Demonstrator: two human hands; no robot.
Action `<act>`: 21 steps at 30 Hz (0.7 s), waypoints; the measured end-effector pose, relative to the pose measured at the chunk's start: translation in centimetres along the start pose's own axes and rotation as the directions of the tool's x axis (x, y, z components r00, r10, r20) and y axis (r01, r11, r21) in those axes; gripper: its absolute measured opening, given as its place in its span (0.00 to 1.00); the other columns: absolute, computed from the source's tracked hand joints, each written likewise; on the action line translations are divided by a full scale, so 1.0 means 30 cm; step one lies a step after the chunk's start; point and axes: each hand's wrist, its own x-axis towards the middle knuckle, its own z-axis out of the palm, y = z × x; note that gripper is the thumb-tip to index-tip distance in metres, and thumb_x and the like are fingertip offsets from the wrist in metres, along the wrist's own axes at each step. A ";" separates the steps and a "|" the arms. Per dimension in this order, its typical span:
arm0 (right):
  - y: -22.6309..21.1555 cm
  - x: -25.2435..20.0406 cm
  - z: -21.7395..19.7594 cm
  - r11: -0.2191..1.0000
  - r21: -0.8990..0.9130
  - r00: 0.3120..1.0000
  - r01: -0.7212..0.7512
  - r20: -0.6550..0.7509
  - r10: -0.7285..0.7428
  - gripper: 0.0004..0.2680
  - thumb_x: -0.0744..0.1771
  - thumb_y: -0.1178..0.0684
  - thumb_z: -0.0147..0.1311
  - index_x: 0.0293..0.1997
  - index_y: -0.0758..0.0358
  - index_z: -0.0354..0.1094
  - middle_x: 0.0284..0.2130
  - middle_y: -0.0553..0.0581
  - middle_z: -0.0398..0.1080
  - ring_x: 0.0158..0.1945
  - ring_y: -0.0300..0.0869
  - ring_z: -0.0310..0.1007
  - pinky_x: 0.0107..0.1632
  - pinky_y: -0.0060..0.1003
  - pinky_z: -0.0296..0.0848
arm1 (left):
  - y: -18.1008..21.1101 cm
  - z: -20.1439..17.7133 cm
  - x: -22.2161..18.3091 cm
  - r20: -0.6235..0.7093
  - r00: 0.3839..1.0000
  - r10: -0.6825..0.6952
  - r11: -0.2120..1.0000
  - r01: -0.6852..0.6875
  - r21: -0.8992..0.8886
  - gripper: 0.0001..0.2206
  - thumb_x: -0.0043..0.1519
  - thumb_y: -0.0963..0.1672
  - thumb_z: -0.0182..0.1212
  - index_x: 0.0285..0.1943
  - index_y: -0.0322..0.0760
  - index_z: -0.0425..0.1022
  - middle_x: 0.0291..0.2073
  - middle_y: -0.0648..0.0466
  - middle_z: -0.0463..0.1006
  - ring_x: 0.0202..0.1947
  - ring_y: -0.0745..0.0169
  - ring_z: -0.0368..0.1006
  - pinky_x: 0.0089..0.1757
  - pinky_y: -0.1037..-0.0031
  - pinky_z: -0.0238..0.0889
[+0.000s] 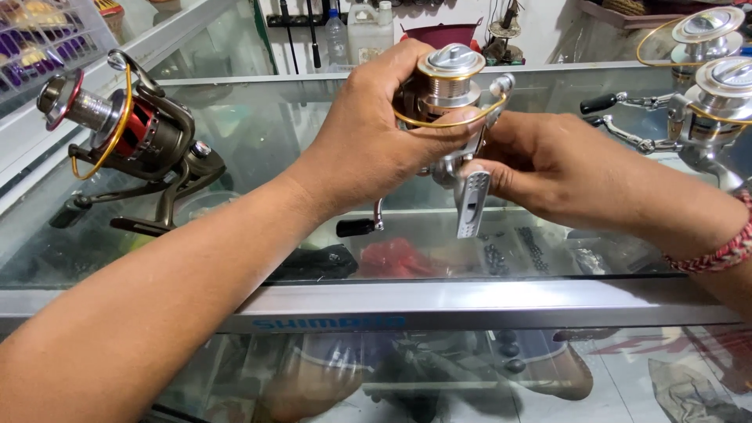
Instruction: Assembling and testing the mechanism of various fishing reels by attaching spools and handles on a glass counter.
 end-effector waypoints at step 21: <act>-0.189 -0.222 0.147 0.414 0.892 0.976 0.180 -0.214 0.035 0.16 0.68 0.52 0.52 0.18 0.57 0.53 0.15 0.48 0.48 0.19 0.34 0.44 0.22 0.30 0.43 | 0.199 -0.001 -0.056 0.043 0.996 0.082 0.948 -0.091 0.306 0.23 0.61 0.49 0.68 0.61 0.43 0.62 0.48 0.53 0.71 0.44 0.62 0.72 0.40 0.75 0.70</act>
